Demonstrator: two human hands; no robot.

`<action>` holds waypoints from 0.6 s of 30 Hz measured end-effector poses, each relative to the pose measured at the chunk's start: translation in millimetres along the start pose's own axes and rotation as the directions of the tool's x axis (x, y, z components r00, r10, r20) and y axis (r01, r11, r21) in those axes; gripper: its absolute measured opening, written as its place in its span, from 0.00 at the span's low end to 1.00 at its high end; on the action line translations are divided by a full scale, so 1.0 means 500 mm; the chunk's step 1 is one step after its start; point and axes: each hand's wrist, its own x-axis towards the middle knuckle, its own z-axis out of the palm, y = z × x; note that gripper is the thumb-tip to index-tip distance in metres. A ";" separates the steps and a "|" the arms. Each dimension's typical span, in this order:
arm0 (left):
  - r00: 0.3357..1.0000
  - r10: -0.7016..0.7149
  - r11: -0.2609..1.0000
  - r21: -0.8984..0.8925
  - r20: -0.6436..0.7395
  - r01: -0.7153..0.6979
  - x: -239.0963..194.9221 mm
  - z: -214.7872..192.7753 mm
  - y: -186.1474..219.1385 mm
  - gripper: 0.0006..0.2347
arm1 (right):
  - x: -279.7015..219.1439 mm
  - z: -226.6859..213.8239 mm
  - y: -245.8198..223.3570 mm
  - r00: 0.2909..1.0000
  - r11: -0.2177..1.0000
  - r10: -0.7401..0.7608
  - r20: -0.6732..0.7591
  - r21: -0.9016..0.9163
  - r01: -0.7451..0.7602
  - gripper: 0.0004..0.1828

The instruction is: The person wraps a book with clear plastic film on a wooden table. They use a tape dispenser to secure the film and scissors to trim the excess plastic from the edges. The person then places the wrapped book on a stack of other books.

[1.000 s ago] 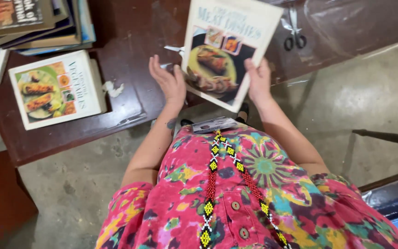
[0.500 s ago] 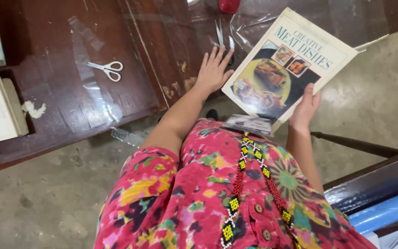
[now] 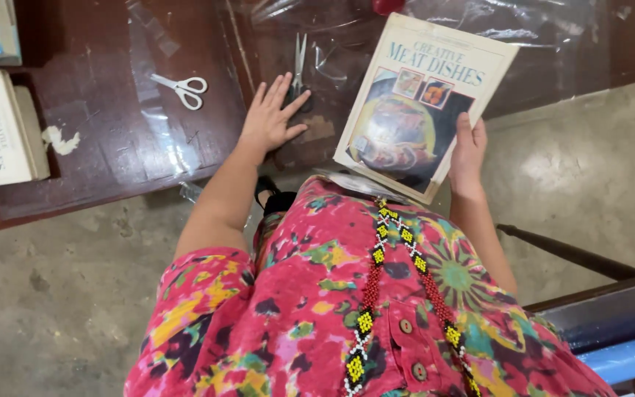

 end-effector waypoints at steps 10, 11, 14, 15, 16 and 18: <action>0.994 -0.100 0.993 0.060 -0.031 0.102 -0.128 -0.079 -0.304 0.30 | 0.117 0.305 0.154 0.926 0.947 0.319 0.199 -0.092 -0.307 0.21; 0.988 -0.151 0.988 -0.001 -0.044 0.151 -0.143 -0.066 -0.339 0.28 | 0.124 0.334 0.173 0.919 0.942 0.334 0.208 -0.109 -0.318 0.21; 0.976 -0.202 0.979 -0.034 -0.082 0.200 -0.207 -0.100 -0.422 0.27 | 0.113 0.439 0.238 0.921 0.943 0.334 0.200 -0.052 -0.330 0.19; 0.977 -0.201 0.979 -0.035 -0.077 0.199 -0.222 -0.122 -0.431 0.27 | 0.097 0.465 0.270 0.920 0.941 0.338 0.196 -0.052 -0.335 0.19; 0.963 -0.263 0.964 0.015 -0.061 0.264 -0.237 -0.143 -0.439 0.27 | 0.082 0.492 0.301 0.921 0.933 0.356 0.159 -0.118 -0.340 0.19; 0.943 -0.327 0.941 0.071 -0.056 0.331 -0.250 -0.171 -0.449 0.26 | 0.065 0.562 0.344 0.921 0.923 0.366 0.130 -0.179 -0.342 0.19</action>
